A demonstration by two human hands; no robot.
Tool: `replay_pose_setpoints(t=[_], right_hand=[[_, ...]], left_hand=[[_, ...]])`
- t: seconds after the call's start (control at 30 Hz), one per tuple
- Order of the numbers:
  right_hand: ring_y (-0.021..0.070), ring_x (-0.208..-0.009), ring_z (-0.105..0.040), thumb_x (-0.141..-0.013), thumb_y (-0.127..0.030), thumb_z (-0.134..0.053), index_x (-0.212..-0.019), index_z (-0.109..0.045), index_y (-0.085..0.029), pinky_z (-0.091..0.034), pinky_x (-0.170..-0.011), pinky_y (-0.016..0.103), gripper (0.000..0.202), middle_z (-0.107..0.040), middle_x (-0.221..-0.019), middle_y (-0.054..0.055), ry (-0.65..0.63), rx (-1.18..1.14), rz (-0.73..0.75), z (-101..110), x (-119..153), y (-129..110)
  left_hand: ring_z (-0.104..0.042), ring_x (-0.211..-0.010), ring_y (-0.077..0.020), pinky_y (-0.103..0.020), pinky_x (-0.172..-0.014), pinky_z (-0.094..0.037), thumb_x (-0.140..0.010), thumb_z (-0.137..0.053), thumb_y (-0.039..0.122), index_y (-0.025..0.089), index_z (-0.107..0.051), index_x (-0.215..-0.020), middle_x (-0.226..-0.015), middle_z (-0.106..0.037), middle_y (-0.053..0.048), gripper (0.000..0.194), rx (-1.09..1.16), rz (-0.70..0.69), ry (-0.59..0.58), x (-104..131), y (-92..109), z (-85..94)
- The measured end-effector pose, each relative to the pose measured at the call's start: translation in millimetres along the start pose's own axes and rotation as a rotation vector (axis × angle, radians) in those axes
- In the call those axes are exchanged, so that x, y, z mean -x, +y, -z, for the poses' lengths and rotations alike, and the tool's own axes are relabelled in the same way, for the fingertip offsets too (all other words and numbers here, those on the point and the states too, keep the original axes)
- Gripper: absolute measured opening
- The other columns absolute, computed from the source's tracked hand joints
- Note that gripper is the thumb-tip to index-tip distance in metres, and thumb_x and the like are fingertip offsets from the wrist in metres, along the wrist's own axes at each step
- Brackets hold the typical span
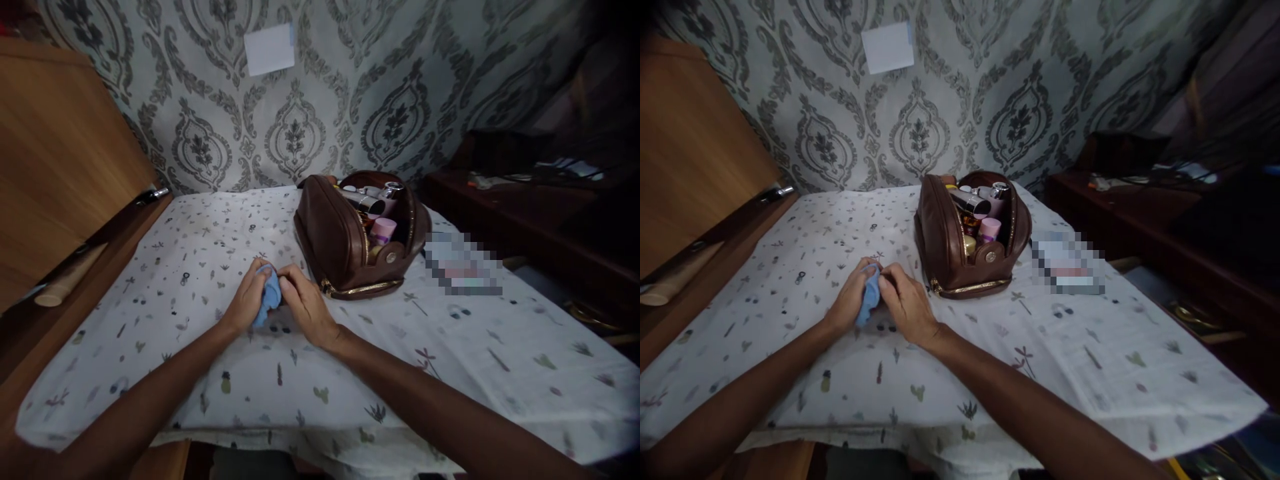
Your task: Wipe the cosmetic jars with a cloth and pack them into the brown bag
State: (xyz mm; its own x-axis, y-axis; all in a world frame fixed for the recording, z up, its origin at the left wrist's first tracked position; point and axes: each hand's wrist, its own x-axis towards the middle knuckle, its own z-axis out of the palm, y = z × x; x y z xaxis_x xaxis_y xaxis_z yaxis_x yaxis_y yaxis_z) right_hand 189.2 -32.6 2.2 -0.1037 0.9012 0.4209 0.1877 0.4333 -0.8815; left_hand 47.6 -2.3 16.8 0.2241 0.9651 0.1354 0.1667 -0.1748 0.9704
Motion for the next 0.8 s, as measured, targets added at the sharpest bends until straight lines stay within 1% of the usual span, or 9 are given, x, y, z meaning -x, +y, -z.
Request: replay_pose_setpoints(t=[0.07,0.13,0.23,0.33,0.47,0.53,0.6,0.7,0.8], right_hand=[[0.0161,-0.067,-0.051,-0.098,-0.05,-0.045,-0.097,-0.056,-0.024,-0.039,-0.066,0.03,0.029,-0.054,-0.076,-0.001,-0.007,-0.095,-0.041,-1.3,-1.8,2.7],[0.0154,-0.061,-0.05,-0.094,-0.059,-0.051,-0.099,-0.056,-0.025,-0.038,-0.059,0.029,0.034,-0.053,-0.072,-0.002,-0.017,-0.262,-0.141,-3.2,-5.1,4.7],[0.0156,-0.058,-0.055,-0.081,-0.066,-0.065,-0.096,-0.058,-0.026,-0.038,-0.053,0.028,0.044,-0.057,-0.071,-0.003,-0.018,-0.612,-0.318,-5.7,-11.2,6.3],[0.0163,-0.064,-0.061,-0.071,-0.061,-0.078,-0.095,-0.065,-0.024,-0.044,-0.057,0.028,0.046,-0.065,-0.077,-0.001,0.025,-0.849,-0.404,-6.4,-16.2,7.9],[0.0165,-0.073,-0.063,-0.068,-0.055,-0.083,-0.094,-0.072,-0.023,-0.05,-0.059,0.027,0.043,-0.072,-0.087,0.002,0.094,-0.928,-0.443,-5.3,-19.1,12.5],[0.0165,-0.077,-0.065,-0.069,-0.054,-0.084,-0.094,-0.074,-0.022,-0.052,-0.062,0.026,0.041,-0.075,-0.092,0.003,0.09,-0.947,-0.462,-4.6,-19.4,15.4],[0.0152,-0.072,-0.064,-0.07,-0.053,-0.083,-0.094,-0.075,-0.022,-0.053,-0.06,0.026,0.04,-0.075,-0.091,0.003,0.066,-0.966,-0.498,-3.9,-19.1,18.1],[0.0125,-0.06,-0.061,-0.076,-0.05,-0.08,-0.099,-0.074,-0.023,-0.051,-0.054,0.024,0.037,-0.073,-0.079,0.0,0.041,-0.985,-0.537,-3.3,-18.4,20.5],[0.0123,-0.056,-0.063,-0.08,-0.049,-0.077,-0.104,-0.071,-0.025,-0.049,-0.051,0.023,0.035,-0.071,-0.075,-0.002,0.042,-0.986,-0.532,-3.2,-18.3,21.1]], left_hand=[[-0.045,-0.049,-0.0114,-0.021,-0.041,-0.038,-0.091,-0.045,0.036,0.022,-0.049,-0.085,-0.063,-0.044,0.005,0.015,0.14,0.136,0.018,-4.3,-4.3,0.3],[-0.043,-0.043,-0.0105,-0.019,-0.037,-0.034,-0.087,-0.05,0.034,0.022,-0.048,-0.089,-0.059,-0.045,0.006,0.012,0.276,0.222,0.029,-8.4,-8.6,0.9],[-0.047,-0.043,-0.0098,-0.018,-0.039,-0.037,-0.082,-0.058,0.035,0.022,-0.048,-0.096,-0.06,-0.052,0.007,0.021,0.394,0.222,0.026,-11.9,-11.4,2.2],[-0.05,-0.048,-0.009,-0.019,-0.044,-0.041,-0.082,-0.063,0.044,0.022,-0.049,-0.099,-0.067,-0.054,0.006,0.031,0.394,0.16,0.012,-11.0,-9.6,4.3],[-0.052,-0.065,-0.0094,-0.021,-0.059,-0.046,-0.079,-0.072,0.046,0.02,-0.054,-0.102,-0.079,-0.055,0.004,0.039,0.173,-0.02,-0.055,-6.8,-4.9,8.5],[-0.052,-0.068,-0.0104,-0.021,-0.062,-0.045,-0.078,-0.074,0.045,0.02,-0.054,-0.099,-0.078,-0.055,0.004,0.038,0.061,-0.094,-0.069,-5.6,-3.4,10.3],[-0.051,-0.066,-0.011,-0.022,-0.062,-0.044,-0.082,-0.07,0.047,0.02,-0.054,-0.094,-0.075,-0.054,0.004,0.033,0.01,-0.137,-0.066,-5.5,-2.9,11.7],[-0.051,-0.064,-0.0115,-0.023,-0.061,-0.044,-0.087,-0.063,0.051,0.02,-0.055,-0.089,-0.072,-0.053,0.003,0.032,0.003,-0.148,-0.066,-6.6,-4.4,13.3],[-0.05,-0.056,-0.0116,-0.024,-0.054,-0.042,-0.09,-0.057,0.059,0.021,-0.056,-0.091,-0.066,-0.052,0.004,0.038,0.062,-0.083,-0.098,-7.7,-7.6,14.6]])
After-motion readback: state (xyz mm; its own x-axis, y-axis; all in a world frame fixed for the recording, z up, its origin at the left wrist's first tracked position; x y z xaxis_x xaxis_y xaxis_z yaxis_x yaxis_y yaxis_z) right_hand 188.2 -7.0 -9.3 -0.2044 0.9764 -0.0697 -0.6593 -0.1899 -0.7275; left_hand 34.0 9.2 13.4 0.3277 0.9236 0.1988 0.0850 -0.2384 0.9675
